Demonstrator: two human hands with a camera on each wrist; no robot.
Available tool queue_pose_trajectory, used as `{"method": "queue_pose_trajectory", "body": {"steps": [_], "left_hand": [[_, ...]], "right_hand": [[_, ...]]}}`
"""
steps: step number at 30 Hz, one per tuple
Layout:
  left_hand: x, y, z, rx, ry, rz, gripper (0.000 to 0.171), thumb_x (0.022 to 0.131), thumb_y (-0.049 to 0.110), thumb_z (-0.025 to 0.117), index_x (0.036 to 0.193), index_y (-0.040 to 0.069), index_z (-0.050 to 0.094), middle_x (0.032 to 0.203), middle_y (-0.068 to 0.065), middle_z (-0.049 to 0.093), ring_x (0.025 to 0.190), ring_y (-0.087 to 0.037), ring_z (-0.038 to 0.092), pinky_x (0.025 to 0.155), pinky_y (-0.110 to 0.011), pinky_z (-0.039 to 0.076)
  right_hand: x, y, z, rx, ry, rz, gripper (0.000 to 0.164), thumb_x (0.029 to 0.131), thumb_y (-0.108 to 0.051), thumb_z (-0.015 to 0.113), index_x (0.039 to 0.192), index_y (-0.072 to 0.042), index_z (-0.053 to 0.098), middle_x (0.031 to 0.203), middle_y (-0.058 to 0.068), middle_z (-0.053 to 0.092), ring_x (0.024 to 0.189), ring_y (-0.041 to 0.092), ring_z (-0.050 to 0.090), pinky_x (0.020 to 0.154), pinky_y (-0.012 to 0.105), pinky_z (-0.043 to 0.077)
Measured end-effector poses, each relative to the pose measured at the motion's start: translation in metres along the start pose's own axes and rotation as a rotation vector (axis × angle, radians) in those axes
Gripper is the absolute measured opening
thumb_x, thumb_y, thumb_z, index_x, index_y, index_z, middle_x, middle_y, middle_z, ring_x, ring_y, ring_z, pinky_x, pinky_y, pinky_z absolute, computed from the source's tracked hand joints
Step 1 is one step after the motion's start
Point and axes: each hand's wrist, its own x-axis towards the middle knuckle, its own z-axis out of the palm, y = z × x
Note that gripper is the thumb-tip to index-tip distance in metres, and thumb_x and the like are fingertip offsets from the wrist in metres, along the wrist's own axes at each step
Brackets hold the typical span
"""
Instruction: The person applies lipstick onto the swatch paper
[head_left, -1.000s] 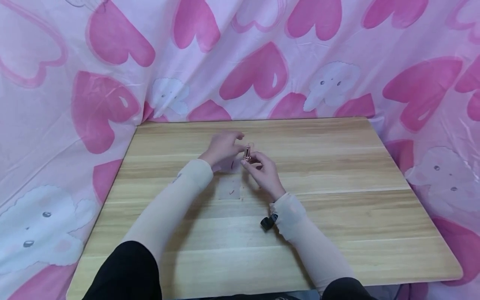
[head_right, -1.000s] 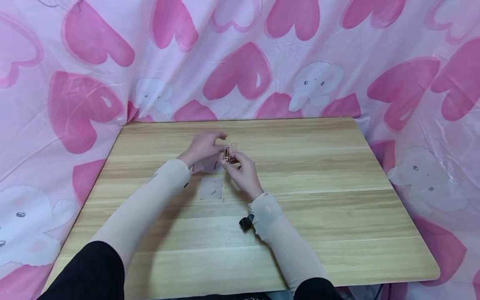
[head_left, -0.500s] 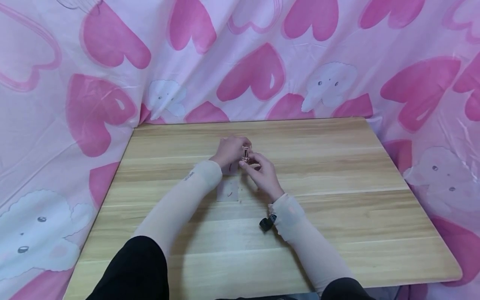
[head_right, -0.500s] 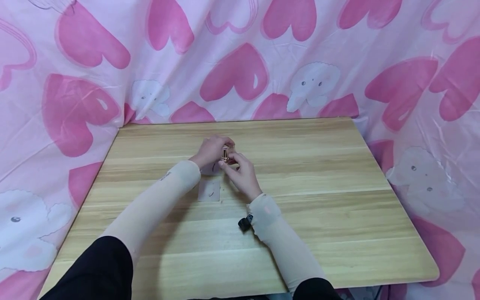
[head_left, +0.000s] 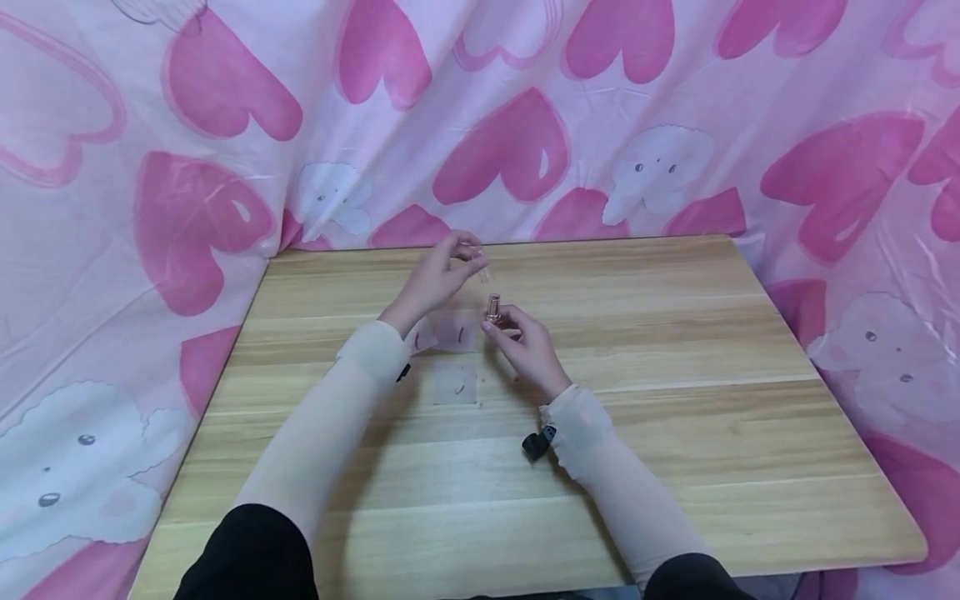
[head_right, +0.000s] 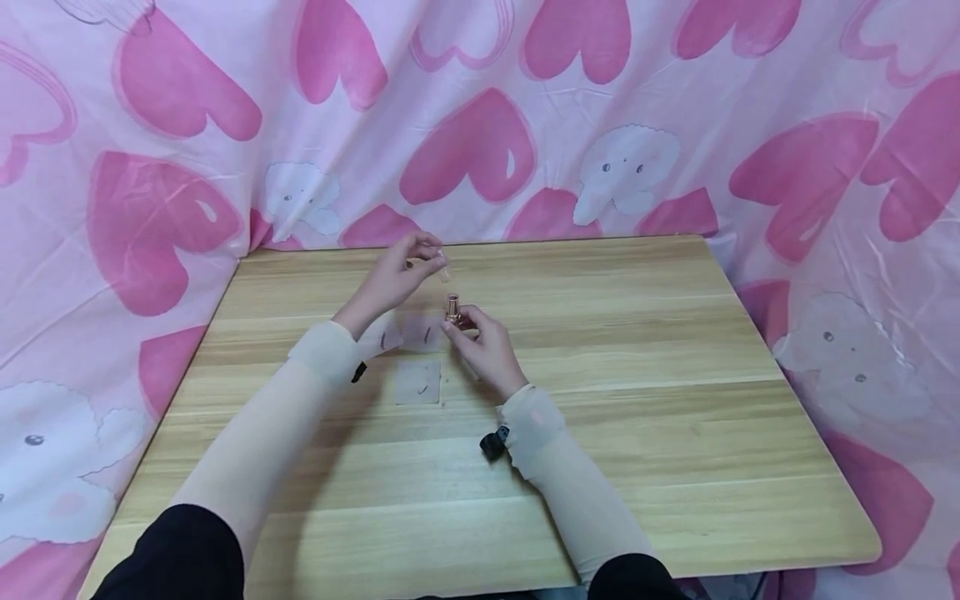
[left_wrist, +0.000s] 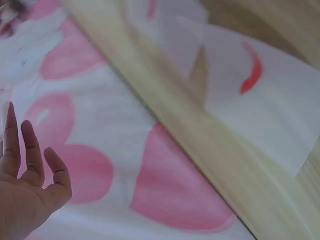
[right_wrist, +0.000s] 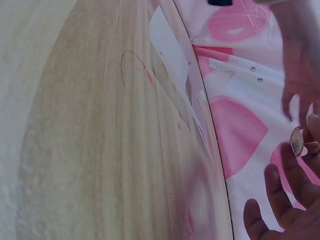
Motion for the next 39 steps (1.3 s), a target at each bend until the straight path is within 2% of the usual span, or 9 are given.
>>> {"method": "queue_pose_trajectory", "body": {"steps": [4,8,12,18,24,31,39], "left_hand": [[-0.009,0.010,-0.007,-0.050,0.040,0.054,0.035,0.092,0.044,0.061,0.121,0.026,0.056,0.110,0.007,0.071,0.109,-0.011,0.062,0.103,-0.044,0.046],[-0.018,0.014,-0.006,-0.026,0.021,0.087,0.033,0.091,0.048,0.062,0.119,0.031,0.057,0.107,0.012,0.070,0.109,-0.007,0.061,0.105,-0.047,0.043],[-0.024,0.015,-0.003,-0.026,0.011,0.127,0.031,0.090,0.045,0.064,0.117,0.031,0.059,0.105,0.013,0.070,0.109,-0.008,0.061,0.104,-0.051,0.043],[-0.031,0.015,0.003,-0.029,-0.026,0.133,0.029,0.089,0.042,0.066,0.117,0.033,0.060,0.106,0.014,0.070,0.108,-0.006,0.062,0.100,-0.045,0.047],[-0.036,0.013,0.007,-0.014,-0.062,0.142,0.029,0.090,0.038,0.066,0.118,0.031,0.061,0.109,0.014,0.068,0.110,-0.006,0.060,0.099,-0.046,0.048],[-0.039,0.009,0.013,0.024,-0.072,0.174,0.026,0.091,0.035,0.065,0.117,0.033,0.061,0.107,0.016,0.068,0.107,-0.002,0.061,0.099,-0.042,0.049],[-0.041,0.005,0.017,0.000,-0.075,0.164,0.026,0.090,0.035,0.067,0.115,0.034,0.062,0.107,0.014,0.069,0.108,-0.006,0.062,0.104,-0.046,0.045]], "right_hand": [[-0.001,0.000,-0.001,-0.009,-0.026,0.018,0.039,0.092,-0.047,0.060,0.116,-0.016,0.063,0.110,-0.001,0.069,0.107,0.016,0.064,0.091,0.038,0.055],[-0.001,-0.001,-0.002,-0.005,-0.035,0.021,0.039,0.092,-0.045,0.061,0.119,-0.017,0.063,0.109,-0.001,0.069,0.107,0.016,0.064,0.091,0.039,0.054],[0.000,-0.002,-0.002,-0.004,-0.034,0.016,0.037,0.092,-0.045,0.061,0.118,-0.020,0.063,0.108,-0.001,0.069,0.105,0.016,0.064,0.090,0.039,0.055],[0.001,0.000,-0.001,-0.004,-0.033,-0.005,0.032,0.092,-0.045,0.062,0.115,-0.023,0.064,0.107,-0.001,0.070,0.105,0.016,0.065,0.089,0.038,0.056],[0.000,-0.001,-0.002,-0.006,-0.033,-0.013,0.034,0.092,-0.045,0.061,0.119,-0.023,0.064,0.109,-0.002,0.069,0.108,0.016,0.064,0.090,0.039,0.055],[-0.002,-0.010,-0.006,0.014,-0.031,-0.001,0.034,0.093,-0.035,0.063,0.121,-0.015,0.065,0.111,0.005,0.070,0.108,0.021,0.064,0.090,0.041,0.055],[-0.002,-0.001,-0.005,0.005,-0.001,-0.028,0.033,0.091,-0.042,0.064,0.118,-0.023,0.067,0.108,0.001,0.071,0.104,0.017,0.065,0.088,0.040,0.056]]}}
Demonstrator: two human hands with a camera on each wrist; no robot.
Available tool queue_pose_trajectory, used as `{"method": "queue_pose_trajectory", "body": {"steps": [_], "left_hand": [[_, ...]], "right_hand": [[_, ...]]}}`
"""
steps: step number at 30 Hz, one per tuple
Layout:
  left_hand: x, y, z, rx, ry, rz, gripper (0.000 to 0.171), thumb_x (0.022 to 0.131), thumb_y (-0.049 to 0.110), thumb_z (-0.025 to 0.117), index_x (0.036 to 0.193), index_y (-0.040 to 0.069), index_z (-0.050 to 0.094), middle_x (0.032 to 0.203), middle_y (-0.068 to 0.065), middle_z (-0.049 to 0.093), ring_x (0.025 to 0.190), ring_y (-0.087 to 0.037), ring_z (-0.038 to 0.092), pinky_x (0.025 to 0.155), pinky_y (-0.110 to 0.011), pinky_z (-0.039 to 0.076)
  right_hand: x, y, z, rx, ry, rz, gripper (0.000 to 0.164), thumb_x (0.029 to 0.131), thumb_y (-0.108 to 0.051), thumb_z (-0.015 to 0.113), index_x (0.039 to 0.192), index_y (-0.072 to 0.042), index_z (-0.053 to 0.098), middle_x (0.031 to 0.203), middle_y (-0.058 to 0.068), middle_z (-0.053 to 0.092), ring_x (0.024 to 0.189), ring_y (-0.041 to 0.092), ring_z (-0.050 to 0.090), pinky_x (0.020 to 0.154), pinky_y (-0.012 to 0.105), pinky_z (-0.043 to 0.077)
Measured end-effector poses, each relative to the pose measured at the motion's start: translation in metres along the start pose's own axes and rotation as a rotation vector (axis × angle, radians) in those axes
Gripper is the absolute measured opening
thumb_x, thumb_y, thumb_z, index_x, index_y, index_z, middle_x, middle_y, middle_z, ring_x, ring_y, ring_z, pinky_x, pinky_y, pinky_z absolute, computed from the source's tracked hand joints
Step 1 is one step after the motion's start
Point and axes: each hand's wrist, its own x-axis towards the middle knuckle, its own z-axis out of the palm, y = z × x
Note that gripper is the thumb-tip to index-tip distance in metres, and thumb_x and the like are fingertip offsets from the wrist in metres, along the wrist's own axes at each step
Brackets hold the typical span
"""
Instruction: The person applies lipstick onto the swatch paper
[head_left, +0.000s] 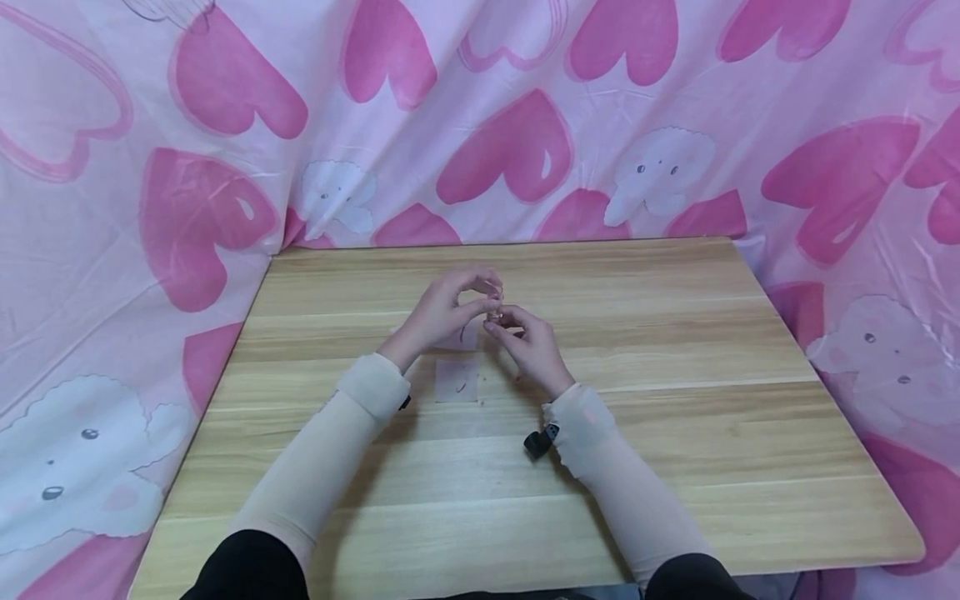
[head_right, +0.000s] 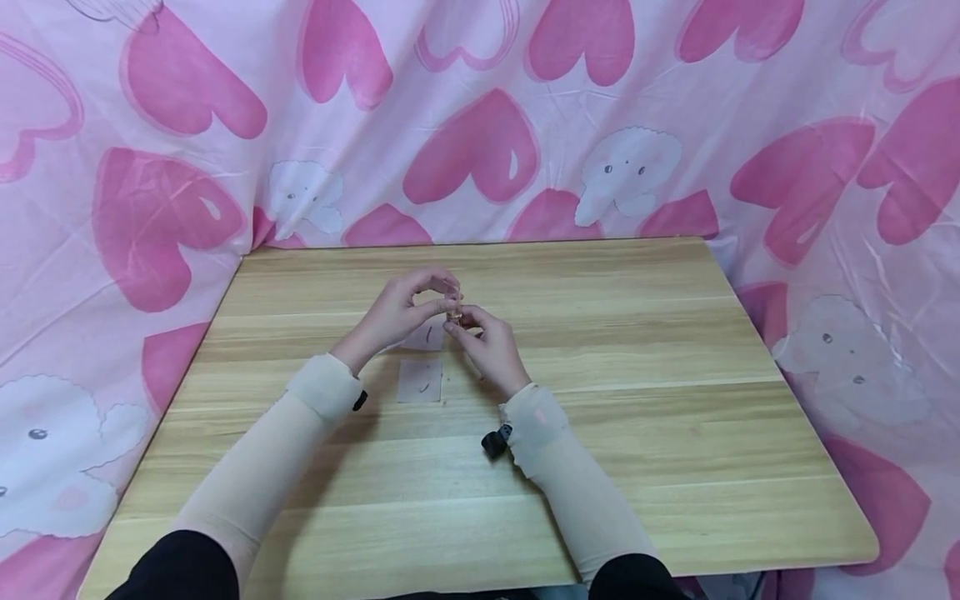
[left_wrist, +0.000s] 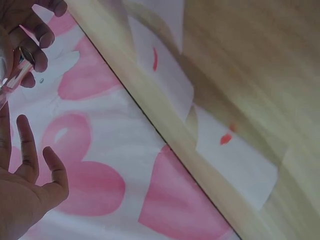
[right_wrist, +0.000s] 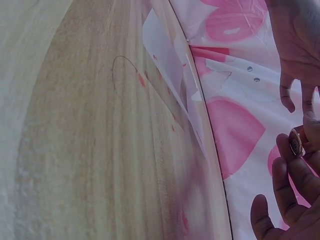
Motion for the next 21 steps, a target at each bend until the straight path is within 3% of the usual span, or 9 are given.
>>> {"method": "queue_pose_trajectory", "body": {"steps": [6,11,16,21], "left_hand": [[-0.003,-0.005,0.006,-0.013,0.003,0.020,0.027,0.089,0.034,0.068,0.115,0.027,0.063,0.105,0.013,0.069,0.110,-0.008,0.062,0.106,-0.046,0.043],[-0.010,-0.010,0.010,0.067,0.018,0.046,0.032,0.089,0.034,0.069,0.118,0.023,0.064,0.118,0.010,0.066,0.112,-0.013,0.060,0.102,-0.041,0.045],[-0.023,-0.018,0.008,0.115,0.070,-0.014,0.042,0.090,0.042,0.065,0.127,0.023,0.059,0.128,0.007,0.061,0.115,-0.017,0.057,0.098,-0.042,0.048],[-0.031,-0.026,-0.001,0.108,0.110,-0.068,0.039,0.093,0.041,0.062,0.125,0.018,0.060,0.123,0.002,0.064,0.116,-0.024,0.058,0.101,-0.049,0.046]], "right_hand": [[0.000,0.001,-0.001,-0.003,-0.017,0.037,0.032,0.090,-0.042,0.065,0.118,-0.027,0.064,0.113,-0.004,0.070,0.106,0.015,0.064,0.088,0.040,0.055],[0.001,0.004,-0.002,-0.079,-0.085,0.054,0.029,0.090,-0.031,0.068,0.119,-0.026,0.064,0.119,-0.002,0.066,0.107,0.017,0.063,0.092,0.041,0.054],[0.001,0.011,-0.001,-0.243,-0.161,0.050,0.029,0.088,-0.028,0.070,0.116,-0.022,0.066,0.095,0.002,0.061,0.085,0.018,0.059,0.074,0.033,0.053],[0.001,0.020,0.000,-0.281,-0.211,0.110,0.018,0.088,-0.030,0.071,0.104,-0.023,0.066,0.082,-0.001,0.062,0.067,0.017,0.059,0.058,0.030,0.051]]}}
